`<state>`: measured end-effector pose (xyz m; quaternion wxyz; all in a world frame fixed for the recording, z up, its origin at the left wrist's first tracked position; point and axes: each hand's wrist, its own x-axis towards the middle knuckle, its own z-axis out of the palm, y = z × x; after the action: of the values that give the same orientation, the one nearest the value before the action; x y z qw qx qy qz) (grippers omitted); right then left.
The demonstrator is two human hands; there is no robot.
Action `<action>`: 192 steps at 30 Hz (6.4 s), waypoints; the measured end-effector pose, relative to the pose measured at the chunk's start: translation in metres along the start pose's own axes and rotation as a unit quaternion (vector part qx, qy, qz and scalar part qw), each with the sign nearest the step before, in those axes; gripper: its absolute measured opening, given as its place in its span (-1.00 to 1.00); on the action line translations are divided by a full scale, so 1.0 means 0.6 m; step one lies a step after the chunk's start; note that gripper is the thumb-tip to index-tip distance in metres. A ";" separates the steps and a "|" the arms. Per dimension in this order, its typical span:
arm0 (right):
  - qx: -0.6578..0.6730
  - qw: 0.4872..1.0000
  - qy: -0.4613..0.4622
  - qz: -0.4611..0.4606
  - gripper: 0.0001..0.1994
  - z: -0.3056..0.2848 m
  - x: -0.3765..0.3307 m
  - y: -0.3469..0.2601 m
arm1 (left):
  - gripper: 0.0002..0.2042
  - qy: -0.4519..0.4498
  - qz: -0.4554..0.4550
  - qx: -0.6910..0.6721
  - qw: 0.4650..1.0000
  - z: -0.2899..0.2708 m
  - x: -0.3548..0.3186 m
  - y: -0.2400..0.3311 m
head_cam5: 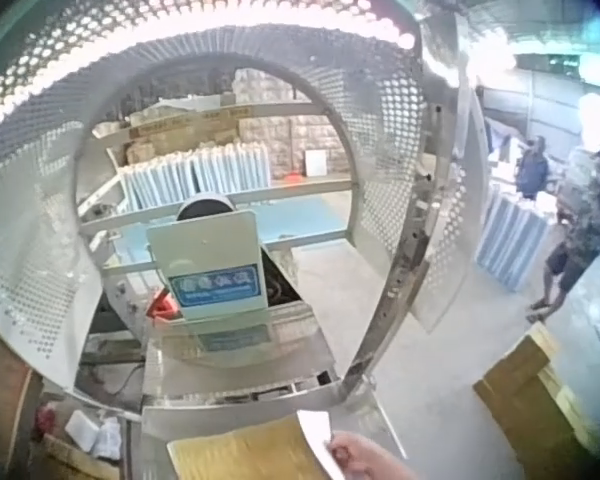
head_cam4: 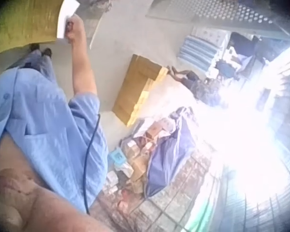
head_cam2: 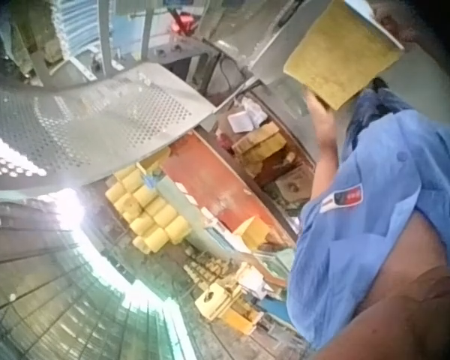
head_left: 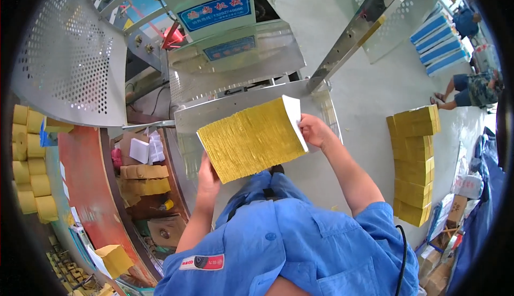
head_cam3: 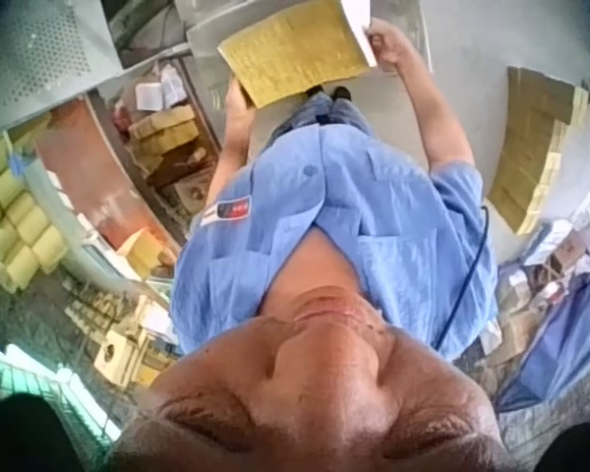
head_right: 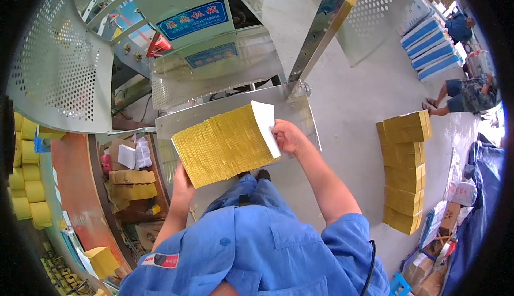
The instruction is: Wrapping stacks of yellow paper bundles using a strapping machine, applying labels, and stacking the finished bundles.
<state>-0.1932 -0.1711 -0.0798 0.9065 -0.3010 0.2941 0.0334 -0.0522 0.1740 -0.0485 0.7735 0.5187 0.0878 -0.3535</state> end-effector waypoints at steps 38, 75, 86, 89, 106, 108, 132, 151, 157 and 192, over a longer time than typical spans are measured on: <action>-0.330 0.929 0.112 -0.127 -0.55 0.112 -0.061 -0.025 | -0.49 -0.041 0.012 0.065 0.997 0.044 -0.041 0.044; -0.280 0.936 0.168 -0.131 -0.62 0.108 -0.056 0.019 | -0.41 0.018 -0.061 -0.009 0.998 0.024 0.008 0.051; -0.357 0.910 0.150 -0.148 -0.63 0.125 -0.055 0.001 | -0.58 -0.019 -0.143 0.189 0.971 0.030 0.039 0.063; -0.307 0.922 0.088 -0.217 -0.64 0.126 -0.059 -0.031 | -0.60 -0.040 -0.044 0.124 0.991 0.069 0.029 0.059; -0.052 0.949 0.062 -0.304 -0.59 0.104 -0.003 -0.052 | -0.56 -0.080 0.143 0.171 0.972 0.065 0.090 0.017; -0.056 0.951 0.050 -0.301 -0.59 0.100 -0.001 -0.052 | -0.59 -0.073 0.134 0.166 0.974 0.074 0.084 0.021; -0.357 0.913 0.147 -0.131 -0.58 0.083 -0.042 -0.059 | -0.39 -0.030 -0.082 0.316 0.945 0.100 0.054 0.090; -0.124 0.956 0.065 -0.256 -0.53 0.091 -0.039 0.000 | -0.41 0.016 0.005 -0.002 1.000 0.138 0.025 0.004; -0.079 0.961 0.031 -0.263 -0.45 0.104 -0.018 -0.006 | -0.43 0.009 0.059 -0.018 0.998 0.134 0.073 -0.034; -0.048 0.964 0.027 -0.260 -0.39 0.063 0.134 -0.138 | -0.40 -0.134 0.083 -0.013 0.987 0.250 0.264 0.072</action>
<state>-0.0879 -0.2268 -0.0560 0.8603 -0.4109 0.2280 -0.1975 0.0573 -0.0187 -0.0295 0.8117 0.4619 -0.0555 -0.3531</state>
